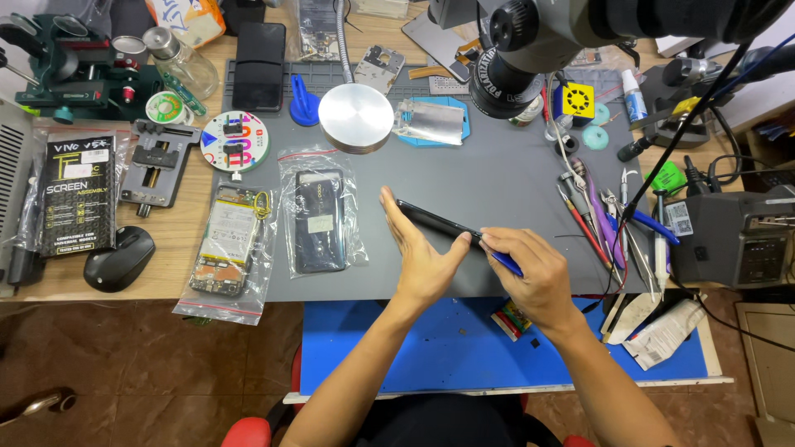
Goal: The person removes a smartphone from a plastic bag and uses a blue prying tool to separate the back cover from the device. They carefully pry along the edges to detach the cover, revealing the internal components, and then place the back cover on the table.
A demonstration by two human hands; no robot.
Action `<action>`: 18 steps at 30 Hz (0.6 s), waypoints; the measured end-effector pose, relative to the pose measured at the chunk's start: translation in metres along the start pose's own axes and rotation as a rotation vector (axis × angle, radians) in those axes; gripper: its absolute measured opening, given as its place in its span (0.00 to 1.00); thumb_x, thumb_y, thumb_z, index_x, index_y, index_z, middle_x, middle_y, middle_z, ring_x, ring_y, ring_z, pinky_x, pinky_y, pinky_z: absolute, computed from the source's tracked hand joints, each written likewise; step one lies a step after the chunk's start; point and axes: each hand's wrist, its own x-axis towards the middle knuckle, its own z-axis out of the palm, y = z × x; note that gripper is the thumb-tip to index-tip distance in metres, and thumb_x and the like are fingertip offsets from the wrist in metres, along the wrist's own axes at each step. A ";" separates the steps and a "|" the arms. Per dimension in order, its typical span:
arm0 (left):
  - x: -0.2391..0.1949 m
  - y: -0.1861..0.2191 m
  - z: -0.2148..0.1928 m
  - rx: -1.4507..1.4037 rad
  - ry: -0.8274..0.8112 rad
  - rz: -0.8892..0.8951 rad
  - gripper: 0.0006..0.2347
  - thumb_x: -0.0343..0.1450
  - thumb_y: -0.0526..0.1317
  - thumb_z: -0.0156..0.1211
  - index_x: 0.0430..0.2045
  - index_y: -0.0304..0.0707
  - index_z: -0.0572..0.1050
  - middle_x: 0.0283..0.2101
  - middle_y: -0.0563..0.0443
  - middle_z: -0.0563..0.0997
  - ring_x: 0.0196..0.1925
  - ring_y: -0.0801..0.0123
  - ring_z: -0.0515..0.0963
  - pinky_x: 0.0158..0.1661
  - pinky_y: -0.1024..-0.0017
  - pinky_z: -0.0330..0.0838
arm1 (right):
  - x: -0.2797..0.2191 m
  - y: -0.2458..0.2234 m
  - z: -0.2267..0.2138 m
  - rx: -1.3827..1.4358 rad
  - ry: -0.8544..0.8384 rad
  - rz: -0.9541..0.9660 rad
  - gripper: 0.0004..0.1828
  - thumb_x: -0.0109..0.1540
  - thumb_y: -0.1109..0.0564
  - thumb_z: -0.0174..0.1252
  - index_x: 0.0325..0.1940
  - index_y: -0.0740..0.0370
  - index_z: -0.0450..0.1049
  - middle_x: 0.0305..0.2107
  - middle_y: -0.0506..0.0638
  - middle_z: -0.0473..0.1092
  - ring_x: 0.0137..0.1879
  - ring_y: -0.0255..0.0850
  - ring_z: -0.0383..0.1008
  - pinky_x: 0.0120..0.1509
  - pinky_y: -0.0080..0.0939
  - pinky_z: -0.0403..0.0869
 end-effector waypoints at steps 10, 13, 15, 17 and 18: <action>-0.001 0.000 0.024 -0.210 0.163 -0.032 0.51 0.61 0.31 0.63 0.77 0.42 0.32 0.78 0.24 0.27 0.82 0.38 0.25 0.76 0.49 0.19 | -0.002 0.005 0.000 0.019 0.034 -0.007 0.05 0.61 0.66 0.70 0.40 0.62 0.83 0.38 0.50 0.82 0.42 0.47 0.83 0.47 0.43 0.80; -0.001 -0.005 0.028 -0.241 0.229 0.009 0.46 0.62 0.29 0.59 0.76 0.41 0.38 0.78 0.23 0.31 0.82 0.37 0.28 0.76 0.48 0.22 | -0.001 0.007 -0.003 0.047 0.023 -0.009 0.05 0.61 0.67 0.69 0.40 0.62 0.83 0.37 0.50 0.82 0.41 0.47 0.83 0.46 0.44 0.80; 0.000 -0.008 0.028 -0.248 0.257 0.012 0.43 0.62 0.29 0.59 0.75 0.41 0.43 0.77 0.23 0.36 0.82 0.39 0.34 0.76 0.49 0.24 | 0.000 0.006 -0.005 0.060 0.015 0.002 0.04 0.61 0.66 0.70 0.39 0.62 0.82 0.36 0.50 0.81 0.40 0.48 0.83 0.45 0.43 0.80; 0.002 -0.014 0.030 -0.242 0.281 0.022 0.42 0.61 0.29 0.60 0.73 0.40 0.45 0.77 0.25 0.40 0.82 0.40 0.36 0.77 0.50 0.26 | 0.000 0.007 -0.005 0.066 0.015 -0.004 0.04 0.61 0.66 0.70 0.39 0.62 0.82 0.36 0.50 0.81 0.40 0.48 0.83 0.45 0.43 0.80; 0.003 -0.017 0.030 -0.235 0.301 0.033 0.42 0.61 0.29 0.61 0.72 0.40 0.47 0.76 0.27 0.43 0.82 0.42 0.39 0.77 0.51 0.27 | 0.001 0.008 -0.005 0.069 0.017 -0.008 0.04 0.61 0.66 0.70 0.39 0.62 0.82 0.36 0.50 0.82 0.40 0.48 0.83 0.45 0.43 0.80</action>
